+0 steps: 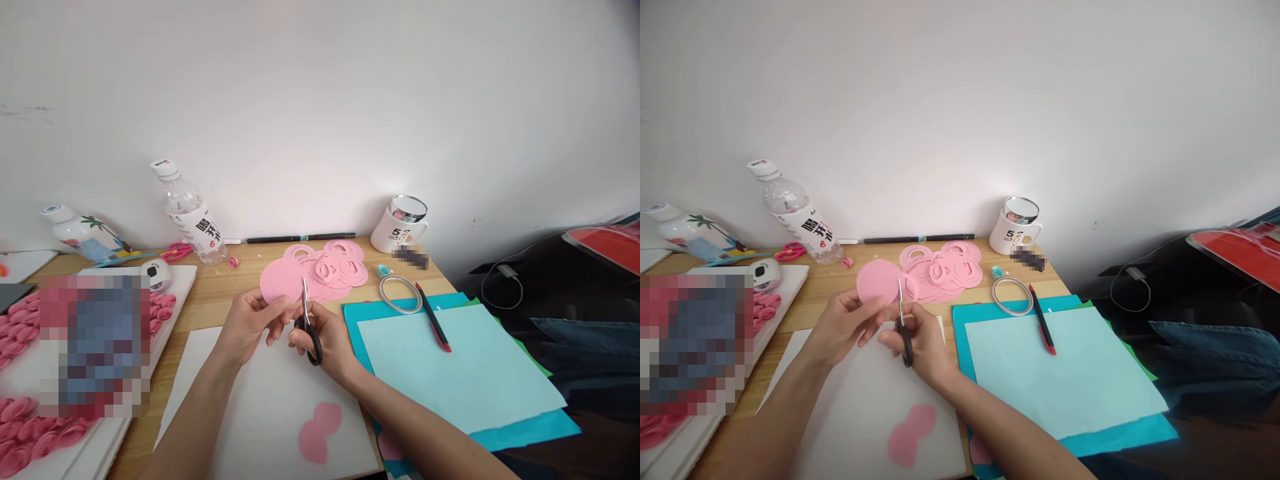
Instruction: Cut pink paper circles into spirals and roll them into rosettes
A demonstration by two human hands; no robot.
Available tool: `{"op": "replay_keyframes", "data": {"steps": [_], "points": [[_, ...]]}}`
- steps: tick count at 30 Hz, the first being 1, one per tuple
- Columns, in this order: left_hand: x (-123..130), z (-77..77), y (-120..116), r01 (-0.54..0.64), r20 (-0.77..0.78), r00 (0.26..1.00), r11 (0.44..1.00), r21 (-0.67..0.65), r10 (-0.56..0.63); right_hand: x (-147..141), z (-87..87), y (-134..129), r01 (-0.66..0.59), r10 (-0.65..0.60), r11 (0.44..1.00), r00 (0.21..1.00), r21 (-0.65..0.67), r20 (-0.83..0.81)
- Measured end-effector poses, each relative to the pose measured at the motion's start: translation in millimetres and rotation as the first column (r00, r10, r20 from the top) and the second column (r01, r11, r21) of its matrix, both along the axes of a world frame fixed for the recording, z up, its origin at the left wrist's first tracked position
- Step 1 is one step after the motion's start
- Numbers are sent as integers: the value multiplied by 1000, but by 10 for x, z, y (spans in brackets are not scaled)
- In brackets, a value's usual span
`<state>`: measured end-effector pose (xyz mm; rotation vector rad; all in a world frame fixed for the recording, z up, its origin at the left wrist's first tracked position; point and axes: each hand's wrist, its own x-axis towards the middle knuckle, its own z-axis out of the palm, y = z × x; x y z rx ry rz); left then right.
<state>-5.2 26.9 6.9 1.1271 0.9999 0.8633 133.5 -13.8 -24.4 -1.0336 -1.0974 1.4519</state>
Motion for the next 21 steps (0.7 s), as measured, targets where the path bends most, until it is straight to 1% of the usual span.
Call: {"op": "replay_keyframes", "data": {"steps": [2,6,12,21], "points": [[14,5,-4,1,-11,1000,1000,4,-1,-11,6,-8,-16,16,1000,1000,-5,-13],[34,1,-14,-47,-58,997,999,7,48,-5,-16,-1,-23,23,1000,1000,15,-19],[16,-16,-11,-14,-56,998,1000,-10,13,31,-29,29,18,-20,995,1000,100,15],[15,-27,2,-34,-67,997,999,-12,33,29,-66,27,1,-1,995,1000,101,-5]]}}
